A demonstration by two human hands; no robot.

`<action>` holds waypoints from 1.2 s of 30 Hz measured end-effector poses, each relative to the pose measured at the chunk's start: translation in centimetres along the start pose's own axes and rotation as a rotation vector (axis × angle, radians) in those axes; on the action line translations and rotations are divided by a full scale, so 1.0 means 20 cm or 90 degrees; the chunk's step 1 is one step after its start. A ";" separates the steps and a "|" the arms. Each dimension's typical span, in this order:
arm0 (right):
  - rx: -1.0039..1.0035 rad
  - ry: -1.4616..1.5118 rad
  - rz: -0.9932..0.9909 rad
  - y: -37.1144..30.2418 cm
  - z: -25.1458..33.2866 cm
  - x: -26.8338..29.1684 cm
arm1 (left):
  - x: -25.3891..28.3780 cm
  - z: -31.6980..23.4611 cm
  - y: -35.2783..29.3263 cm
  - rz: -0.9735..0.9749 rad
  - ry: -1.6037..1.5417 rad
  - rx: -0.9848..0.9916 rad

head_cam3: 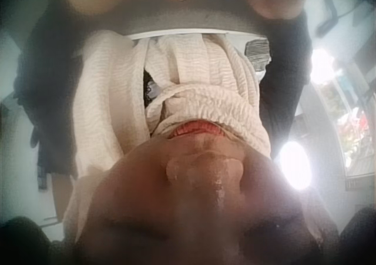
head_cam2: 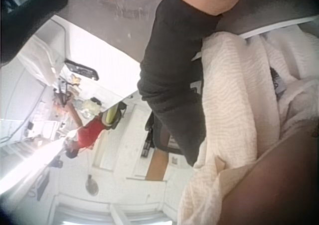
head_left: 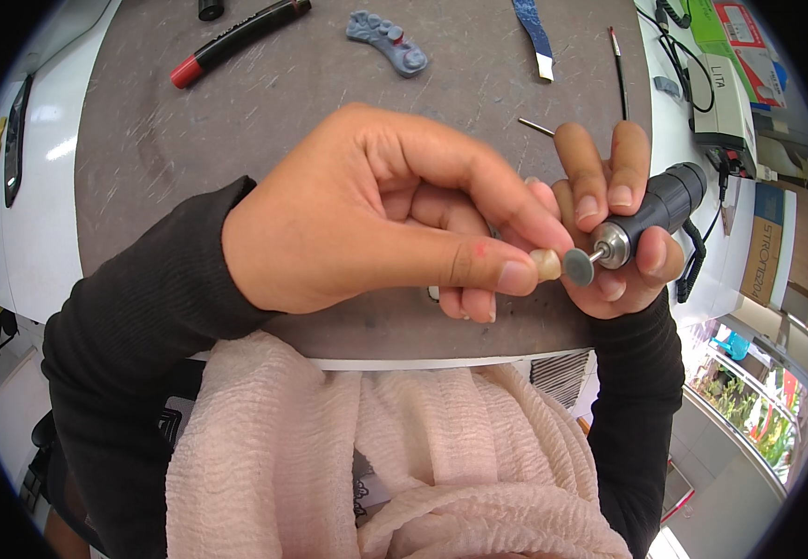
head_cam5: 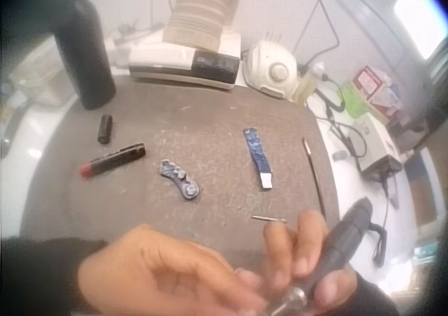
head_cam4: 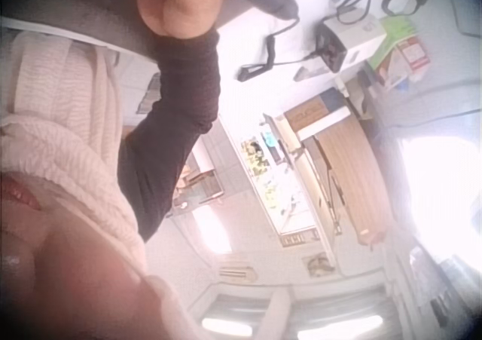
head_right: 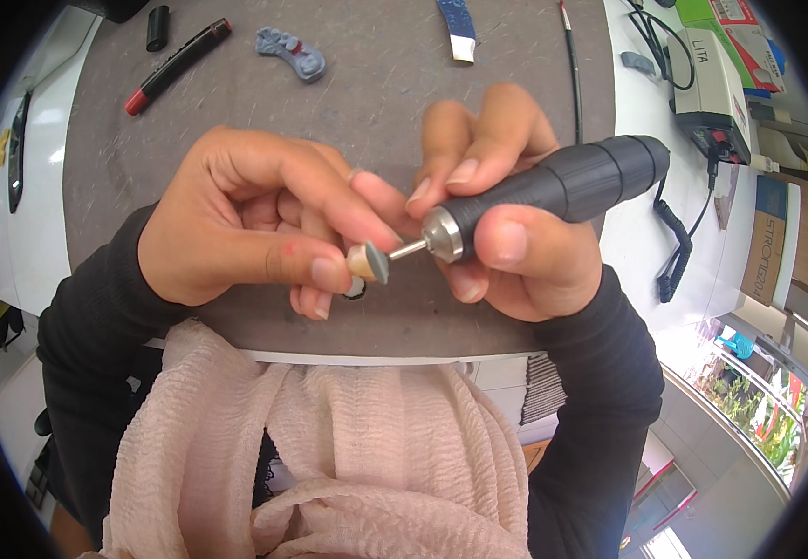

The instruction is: The person applies red paint to a small blue dental mold using a fine brush, then removes a small yellow tooth-shaped piece from the mold. They use a rotary tool to grind and shape the yellow piece, repeatedly inspecting it between grinding sessions.

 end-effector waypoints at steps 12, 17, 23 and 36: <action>-0.005 -0.046 -0.037 0.00 -0.01 -0.02 | 0.02 -0.03 -0.01 -0.053 0.023 -0.050; -0.017 -0.041 -0.034 0.01 -0.01 -0.02 | 0.02 -0.03 -0.01 -0.038 0.032 -0.064; -0.010 -0.033 -0.053 0.01 -0.03 -0.03 | 0.02 -0.02 -0.01 -0.044 0.033 -0.073; -0.025 -0.011 -0.013 0.01 -0.03 -0.02 | 0.02 -0.02 -0.01 -0.042 0.032 -0.092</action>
Point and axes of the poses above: each hand's wrist, its own y-axis towards the middle knuckle, its own x-axis out of the back of the hand, z = x × y, the point moved 6 cm from there along y, towards the middle knuckle, and after that the axes turned 14 degrees about y, right-handed, at the moved point
